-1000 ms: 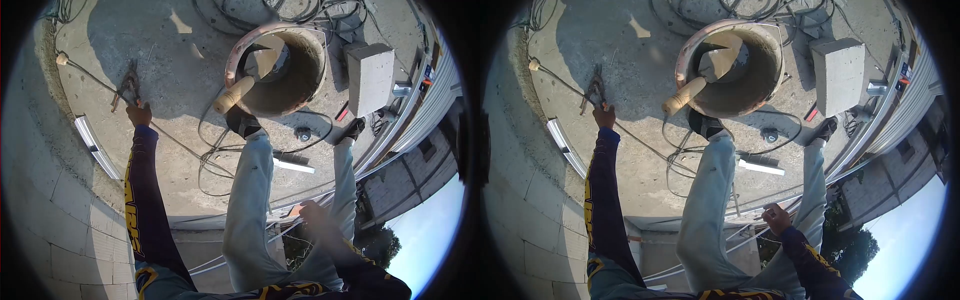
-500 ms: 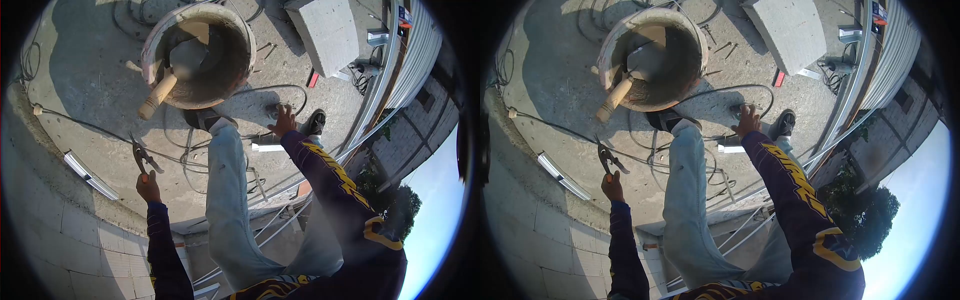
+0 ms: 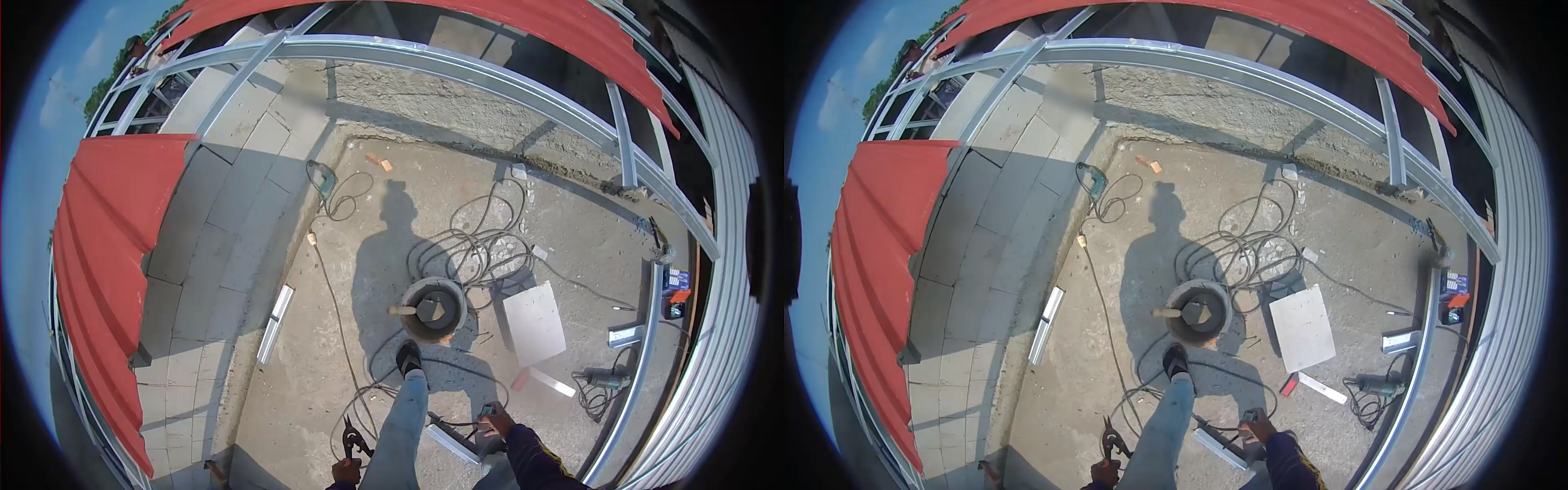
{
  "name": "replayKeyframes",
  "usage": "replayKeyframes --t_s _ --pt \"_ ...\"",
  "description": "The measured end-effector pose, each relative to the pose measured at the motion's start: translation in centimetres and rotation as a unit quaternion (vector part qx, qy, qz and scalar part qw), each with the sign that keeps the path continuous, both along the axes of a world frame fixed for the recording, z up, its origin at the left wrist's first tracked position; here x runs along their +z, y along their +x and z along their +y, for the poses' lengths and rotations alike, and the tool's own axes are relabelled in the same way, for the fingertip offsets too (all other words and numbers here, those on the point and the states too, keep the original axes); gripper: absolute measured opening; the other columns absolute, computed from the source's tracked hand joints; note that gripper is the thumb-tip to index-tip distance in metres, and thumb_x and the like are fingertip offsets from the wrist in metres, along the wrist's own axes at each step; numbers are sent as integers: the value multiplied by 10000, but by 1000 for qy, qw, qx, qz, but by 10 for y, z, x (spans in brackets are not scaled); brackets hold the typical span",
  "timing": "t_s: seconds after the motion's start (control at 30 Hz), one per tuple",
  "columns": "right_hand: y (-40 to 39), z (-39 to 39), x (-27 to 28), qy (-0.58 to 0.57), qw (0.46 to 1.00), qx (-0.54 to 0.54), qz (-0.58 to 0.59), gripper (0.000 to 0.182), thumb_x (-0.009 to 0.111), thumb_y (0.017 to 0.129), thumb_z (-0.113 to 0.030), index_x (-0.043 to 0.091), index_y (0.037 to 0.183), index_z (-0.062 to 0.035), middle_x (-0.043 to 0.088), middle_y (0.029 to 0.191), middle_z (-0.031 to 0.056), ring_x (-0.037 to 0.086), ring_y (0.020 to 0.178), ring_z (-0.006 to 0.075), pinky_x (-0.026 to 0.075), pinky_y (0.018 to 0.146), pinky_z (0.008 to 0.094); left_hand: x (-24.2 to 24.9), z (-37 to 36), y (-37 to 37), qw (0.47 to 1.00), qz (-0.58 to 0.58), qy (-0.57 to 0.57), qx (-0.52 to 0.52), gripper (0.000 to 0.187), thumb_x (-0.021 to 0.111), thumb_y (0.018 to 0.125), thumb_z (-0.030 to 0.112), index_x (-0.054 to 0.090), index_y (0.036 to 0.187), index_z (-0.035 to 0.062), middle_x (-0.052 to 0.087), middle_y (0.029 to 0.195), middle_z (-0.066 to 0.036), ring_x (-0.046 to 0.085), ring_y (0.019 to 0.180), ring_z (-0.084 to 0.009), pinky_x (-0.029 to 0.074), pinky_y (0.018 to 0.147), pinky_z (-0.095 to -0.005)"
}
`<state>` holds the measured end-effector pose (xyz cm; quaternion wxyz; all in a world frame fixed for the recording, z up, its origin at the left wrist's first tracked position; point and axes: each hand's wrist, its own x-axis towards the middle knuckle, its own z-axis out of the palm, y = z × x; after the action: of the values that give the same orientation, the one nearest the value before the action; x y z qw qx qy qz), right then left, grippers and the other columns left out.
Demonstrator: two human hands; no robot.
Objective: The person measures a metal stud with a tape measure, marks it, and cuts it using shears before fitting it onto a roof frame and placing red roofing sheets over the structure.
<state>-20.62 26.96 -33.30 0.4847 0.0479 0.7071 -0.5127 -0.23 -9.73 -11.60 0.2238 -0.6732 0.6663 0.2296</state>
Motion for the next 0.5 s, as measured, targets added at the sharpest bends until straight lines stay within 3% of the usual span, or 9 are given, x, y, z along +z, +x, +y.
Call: replayKeyframes --t_s 0.07,0.1,0.23,0.27,0.3,0.33,0.4,0.43,0.5 --pt "-44 28 142 -123 937 -188 -269 587 709 834 -342 437 1322 -161 611 1139 138 622 796 294 510 769 486 44 39 17 995 57 -58 -50 277 718 718 291 683 712 16 676 667 -149 670 644 -270 520 642 -416" --pt "-54 48 164 -170 934 -182 -254 437 637 878 -300 478 1256 -149 633 1164 100 642 823 239 534 722 496 61 54 21 983 99 -111 -110 263 711 732 273 700 753 11 677 679 -176 673 651 -306 520 663 -441" --pt "-97 117 263 -133 980 -87 -122 320 604 904 -178 472 1179 -80 628 1042 101 645 828 247 557 709 459 127 113 22 968 204 -131 -69 288 732 756 293 724 832 16 694 736 -186 688 705 -323 530 681 -431" --pt "-104 133 282 -116 990 -54 -56 270 584 922 -143 493 1166 -73 636 1035 104 645 842 243 556 703 452 142 126 18 957 252 -128 -67 274 739 765 288 721 813 19 694 738 -186 691 713 -324 529 676 -429" --pt "-106 158 250 -158 968 78 181 223 571 924 -68 549 1143 -38 651 1005 102 652 849 238 558 722 411 146 134 16 954 263 -116 -78 269 739 774 295 724 832 32 698 752 -177 691 723 -328 530 686 -427" --pt "-112 161 275 -163 964 96 188 223 571 924 -68 549 1143 -38 651 1005 102 652 849 238 558 722 411 156 144 9 947 275 -127 -112 261 736 776 300 727 863 54 702 773 -171 691 754 -339 531 704 -429" --pt "-108 175 345 -213 952 -142 -167 252 618 892 -73 582 1133 -6 660 1029 112 662 893 240 559 751 366 174 159 -13 939 283 -121 -156 243 704 802 319 725 892 95 707 821 -156 685 806 -358 530 727 -445" --pt "-104 184 321 -235 967 57 84 275 657 865 -89 589 1115 2 661 1050 147 667 918 280 561 780 371 190 166 -30 937 291 -106 -162 248 698 811 335 719 881 98 707 829 -148 681 804 -363 527 722 -452" --pt "-88 187 280 -217 955 148 141 283 662 863 -82 582 1122 -2 663 1043 162 670 920 298 567 769 386 190 169 -56 910 364 -61 -189 277 712 811 359 711 867 88 703 808 -150 682 798 -356 524 709 -439"
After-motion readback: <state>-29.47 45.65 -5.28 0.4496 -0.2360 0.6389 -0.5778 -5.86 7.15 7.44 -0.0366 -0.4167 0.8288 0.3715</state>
